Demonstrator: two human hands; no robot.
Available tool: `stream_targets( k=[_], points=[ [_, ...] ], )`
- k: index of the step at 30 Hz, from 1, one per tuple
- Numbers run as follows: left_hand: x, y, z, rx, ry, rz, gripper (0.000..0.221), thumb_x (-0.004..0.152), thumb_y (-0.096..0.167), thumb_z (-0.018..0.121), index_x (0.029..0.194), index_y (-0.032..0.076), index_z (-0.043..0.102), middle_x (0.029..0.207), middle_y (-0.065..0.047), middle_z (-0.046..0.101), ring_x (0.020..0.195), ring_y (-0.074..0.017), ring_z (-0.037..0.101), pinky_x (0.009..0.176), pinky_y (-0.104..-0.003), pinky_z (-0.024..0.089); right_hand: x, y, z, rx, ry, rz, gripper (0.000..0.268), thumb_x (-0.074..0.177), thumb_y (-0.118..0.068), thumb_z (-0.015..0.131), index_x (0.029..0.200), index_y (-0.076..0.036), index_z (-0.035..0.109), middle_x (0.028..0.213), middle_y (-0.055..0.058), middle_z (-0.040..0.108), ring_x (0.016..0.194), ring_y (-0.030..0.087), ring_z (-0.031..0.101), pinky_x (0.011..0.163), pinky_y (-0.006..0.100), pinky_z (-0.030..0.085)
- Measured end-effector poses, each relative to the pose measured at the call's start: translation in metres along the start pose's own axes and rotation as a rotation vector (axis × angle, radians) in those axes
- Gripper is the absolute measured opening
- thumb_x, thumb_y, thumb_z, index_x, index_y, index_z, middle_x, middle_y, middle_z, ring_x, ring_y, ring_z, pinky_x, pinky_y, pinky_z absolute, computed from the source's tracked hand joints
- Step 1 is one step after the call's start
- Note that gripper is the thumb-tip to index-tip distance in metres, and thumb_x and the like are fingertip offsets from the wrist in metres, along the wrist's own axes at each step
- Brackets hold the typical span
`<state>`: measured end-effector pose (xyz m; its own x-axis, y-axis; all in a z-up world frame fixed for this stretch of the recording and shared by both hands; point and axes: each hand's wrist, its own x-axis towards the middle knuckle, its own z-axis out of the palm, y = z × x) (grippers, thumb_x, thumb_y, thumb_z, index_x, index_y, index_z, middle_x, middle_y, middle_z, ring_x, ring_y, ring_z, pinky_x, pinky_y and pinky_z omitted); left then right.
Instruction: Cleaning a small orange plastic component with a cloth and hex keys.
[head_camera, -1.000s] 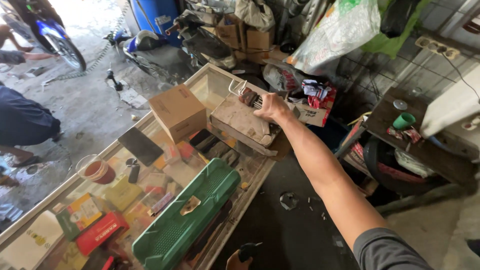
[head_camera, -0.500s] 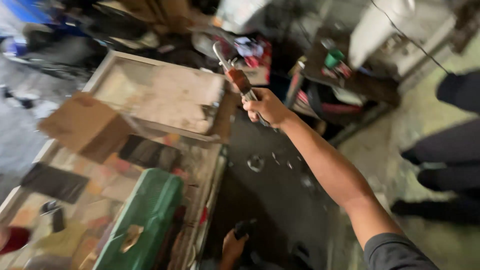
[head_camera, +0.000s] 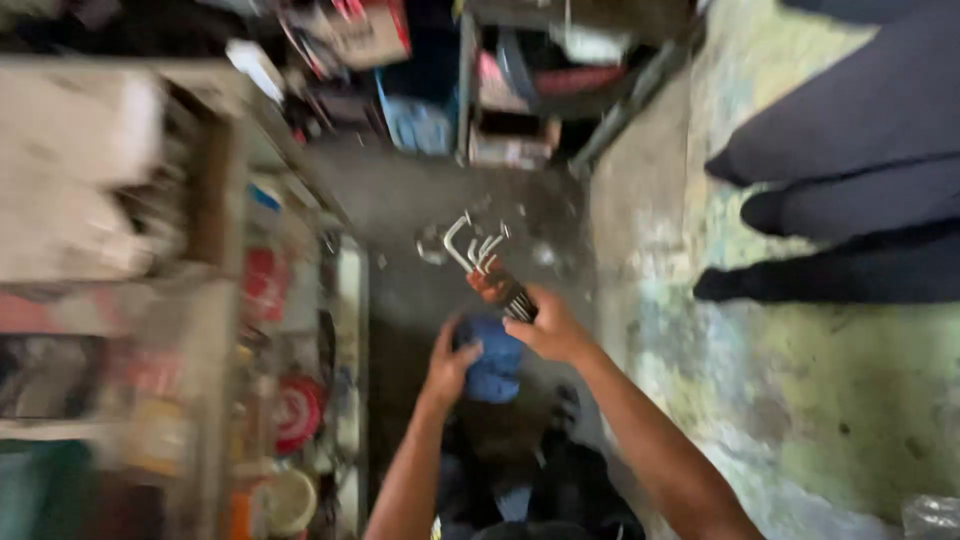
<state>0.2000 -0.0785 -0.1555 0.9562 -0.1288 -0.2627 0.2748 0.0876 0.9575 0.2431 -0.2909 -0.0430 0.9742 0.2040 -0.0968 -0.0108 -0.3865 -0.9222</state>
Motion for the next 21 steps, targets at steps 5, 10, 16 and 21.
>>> stream_targets(
  k=[5, 10, 16, 21],
  points=[
    [0.045, -0.086, 0.04, -0.163, -0.092, -0.01, 0.054, 0.09, 0.017, 0.074, 0.138, 0.002, 0.056, 0.126, -0.007, 0.064, 0.121, -0.0184, 0.058, 0.108, -0.032, 0.042, -0.04, 0.114, 0.023, -0.065, -0.014, 0.17, 0.036, 0.08, -0.017, 0.079, 0.111, -0.002, 0.066, 0.092, 0.012, 0.067, 0.083, 0.022, 0.063, 0.07, 0.039, 0.052],
    [0.074, -0.243, 0.05, -0.173, -0.089, -0.062, 0.024, 0.102, 0.004, 0.08, 0.115, -0.009, 0.065, 0.099, -0.003, 0.06, 0.097, -0.0145, 0.053, 0.09, -0.032, 0.047, -0.066, 0.252, 0.073, -0.282, 0.038, 0.005, 0.052, 0.075, -0.02, 0.081, 0.117, 0.002, 0.061, 0.106, 0.022, 0.068, 0.101, 0.04, 0.066, 0.085, 0.046, 0.052],
    [0.109, -0.418, 0.031, -0.255, -0.101, 0.004, 0.029, 0.1, 0.006, 0.079, 0.101, 0.001, 0.051, 0.117, -0.004, 0.072, 0.107, -0.011, 0.062, 0.097, -0.029, 0.052, -0.063, 0.387, 0.107, 0.266, -0.231, 0.274, 0.047, 0.087, -0.029, 0.078, 0.121, -0.002, 0.062, 0.1, 0.009, 0.07, 0.089, 0.017, 0.065, 0.079, 0.036, 0.054],
    [0.126, -0.401, 0.044, -0.145, -0.088, -0.105, 0.033, 0.095, 0.01, 0.072, 0.126, 0.001, 0.066, 0.113, -0.001, 0.07, 0.105, -0.0097, 0.062, 0.097, -0.027, 0.05, -0.097, 0.528, 0.148, 0.432, -0.303, 0.499, 0.028, 0.099, -0.026, 0.069, 0.114, -0.002, 0.065, 0.091, 0.003, 0.068, 0.081, 0.01, 0.063, 0.073, 0.03, 0.053]
  ],
)
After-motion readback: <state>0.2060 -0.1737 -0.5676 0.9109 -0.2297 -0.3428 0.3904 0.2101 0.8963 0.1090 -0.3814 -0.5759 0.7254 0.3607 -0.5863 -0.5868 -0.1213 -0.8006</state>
